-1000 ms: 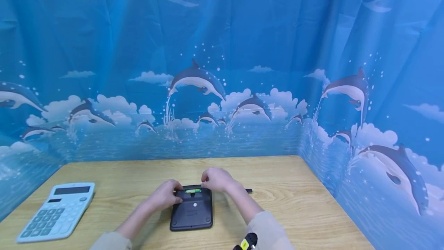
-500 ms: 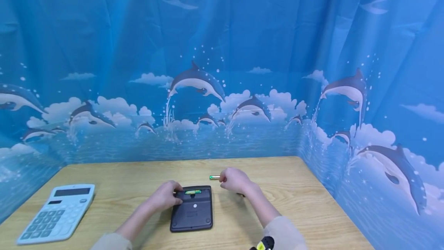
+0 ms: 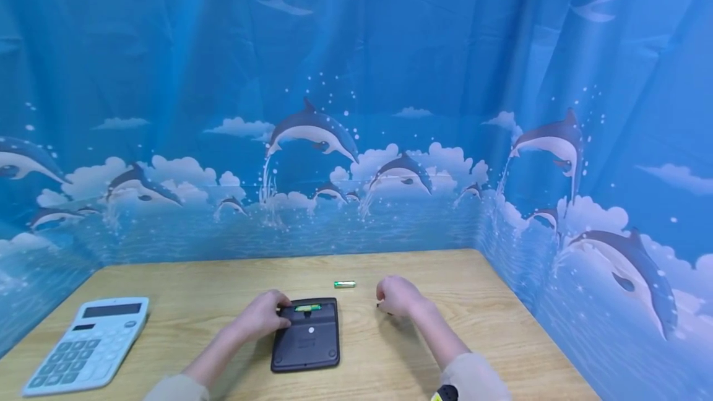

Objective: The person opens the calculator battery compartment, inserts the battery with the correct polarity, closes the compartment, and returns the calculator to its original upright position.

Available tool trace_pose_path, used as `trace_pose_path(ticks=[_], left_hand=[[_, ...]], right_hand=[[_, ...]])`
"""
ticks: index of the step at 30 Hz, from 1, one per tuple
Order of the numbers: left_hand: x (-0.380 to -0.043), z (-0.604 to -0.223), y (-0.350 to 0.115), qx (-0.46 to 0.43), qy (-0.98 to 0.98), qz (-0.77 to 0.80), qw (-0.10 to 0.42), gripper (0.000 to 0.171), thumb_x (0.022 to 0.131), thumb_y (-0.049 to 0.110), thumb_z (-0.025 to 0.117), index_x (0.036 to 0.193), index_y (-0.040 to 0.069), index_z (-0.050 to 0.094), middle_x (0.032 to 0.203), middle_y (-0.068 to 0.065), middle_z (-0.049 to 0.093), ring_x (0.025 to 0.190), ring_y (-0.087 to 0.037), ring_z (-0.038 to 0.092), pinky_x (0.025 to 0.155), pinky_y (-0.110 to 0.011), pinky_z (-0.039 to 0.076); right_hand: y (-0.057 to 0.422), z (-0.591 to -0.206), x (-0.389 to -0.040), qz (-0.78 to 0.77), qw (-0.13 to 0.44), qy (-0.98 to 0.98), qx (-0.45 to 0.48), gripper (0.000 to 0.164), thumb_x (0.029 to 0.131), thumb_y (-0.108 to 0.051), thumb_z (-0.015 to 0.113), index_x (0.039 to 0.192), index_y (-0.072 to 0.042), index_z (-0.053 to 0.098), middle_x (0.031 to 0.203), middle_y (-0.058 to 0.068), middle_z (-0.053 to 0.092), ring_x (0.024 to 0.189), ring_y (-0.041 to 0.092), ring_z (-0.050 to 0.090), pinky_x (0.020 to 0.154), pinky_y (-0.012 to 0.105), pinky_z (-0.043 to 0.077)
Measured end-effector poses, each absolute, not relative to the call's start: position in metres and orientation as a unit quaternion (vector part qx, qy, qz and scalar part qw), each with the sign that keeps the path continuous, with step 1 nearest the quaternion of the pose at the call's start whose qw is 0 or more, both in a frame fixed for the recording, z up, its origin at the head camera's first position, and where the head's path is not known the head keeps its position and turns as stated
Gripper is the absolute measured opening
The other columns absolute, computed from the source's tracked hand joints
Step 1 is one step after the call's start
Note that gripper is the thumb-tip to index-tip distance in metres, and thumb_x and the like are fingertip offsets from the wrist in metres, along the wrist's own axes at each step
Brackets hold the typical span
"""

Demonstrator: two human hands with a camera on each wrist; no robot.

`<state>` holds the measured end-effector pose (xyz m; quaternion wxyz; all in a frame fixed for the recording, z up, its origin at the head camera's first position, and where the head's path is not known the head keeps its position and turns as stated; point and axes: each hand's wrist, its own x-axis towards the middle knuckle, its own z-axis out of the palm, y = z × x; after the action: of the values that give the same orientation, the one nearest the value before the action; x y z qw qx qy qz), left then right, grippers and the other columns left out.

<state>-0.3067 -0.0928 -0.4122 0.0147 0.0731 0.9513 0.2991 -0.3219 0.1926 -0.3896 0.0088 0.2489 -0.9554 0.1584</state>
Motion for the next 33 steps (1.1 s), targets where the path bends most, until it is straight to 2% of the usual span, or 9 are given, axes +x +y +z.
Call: trace_pose_path(ticks=[6,10,15,21,33], left_hand=[[-0.308,-0.411,-0.092,0.069,0.956,0.286,0.015,0.031,0.071,0.0,0.075,0.1,0.0,0.064,0.098,-0.011,0.057,0.09,-0.024,0.056,0.081,-0.041,0.05],[-0.308,-0.411,-0.092,0.065,0.955,0.287,0.016,0.032,0.071,0.0,0.074,0.101,0.0,0.064,0.1,-0.011,0.057,0.093,-0.025,0.055,0.084,-0.042,0.049],[-0.307,-0.411,-0.091,0.058,0.956,0.287,0.017,0.033,0.071,0.001,0.074,0.102,0.001,0.064,0.101,-0.012,0.056,0.094,-0.025,0.055,0.086,-0.043,0.048],[-0.306,-0.412,-0.092,0.065,0.958,0.278,0.014,0.033,0.072,0.001,0.074,0.103,0.0,0.064,0.1,-0.012,0.056,0.094,-0.026,0.055,0.086,-0.044,0.048],[-0.307,-0.414,-0.093,0.077,0.956,0.283,0.01,0.033,0.072,0.002,0.074,0.103,-0.001,0.064,0.1,-0.013,0.057,0.093,-0.026,0.055,0.085,-0.044,0.049]], right_hand=[[0.198,-0.394,-0.317,0.121,0.014,-0.97,0.212,0.017,0.066,0.005,0.064,0.067,-0.01,0.058,0.066,-0.003,0.051,0.063,0.015,0.044,0.054,0.033,0.04],[0.202,-0.399,-0.318,0.09,0.026,-0.973,0.212,0.021,0.067,0.001,0.07,0.066,-0.011,0.053,0.066,-0.003,0.047,0.062,0.015,0.041,0.054,0.032,0.036],[0.208,-0.406,-0.318,0.084,0.03,-0.972,0.217,0.023,0.07,0.003,0.069,0.069,-0.009,0.05,0.068,-0.001,0.044,0.062,0.014,0.038,0.054,0.031,0.034],[0.211,-0.412,-0.318,0.088,0.044,-0.971,0.219,0.022,0.072,0.003,0.069,0.071,-0.009,0.051,0.07,0.0,0.045,0.062,0.015,0.04,0.053,0.031,0.037],[0.212,-0.416,-0.321,0.069,0.069,-0.961,0.259,0.021,0.075,-0.006,0.072,0.071,-0.014,0.053,0.073,-0.005,0.042,0.063,0.011,0.039,0.052,0.026,0.035]])
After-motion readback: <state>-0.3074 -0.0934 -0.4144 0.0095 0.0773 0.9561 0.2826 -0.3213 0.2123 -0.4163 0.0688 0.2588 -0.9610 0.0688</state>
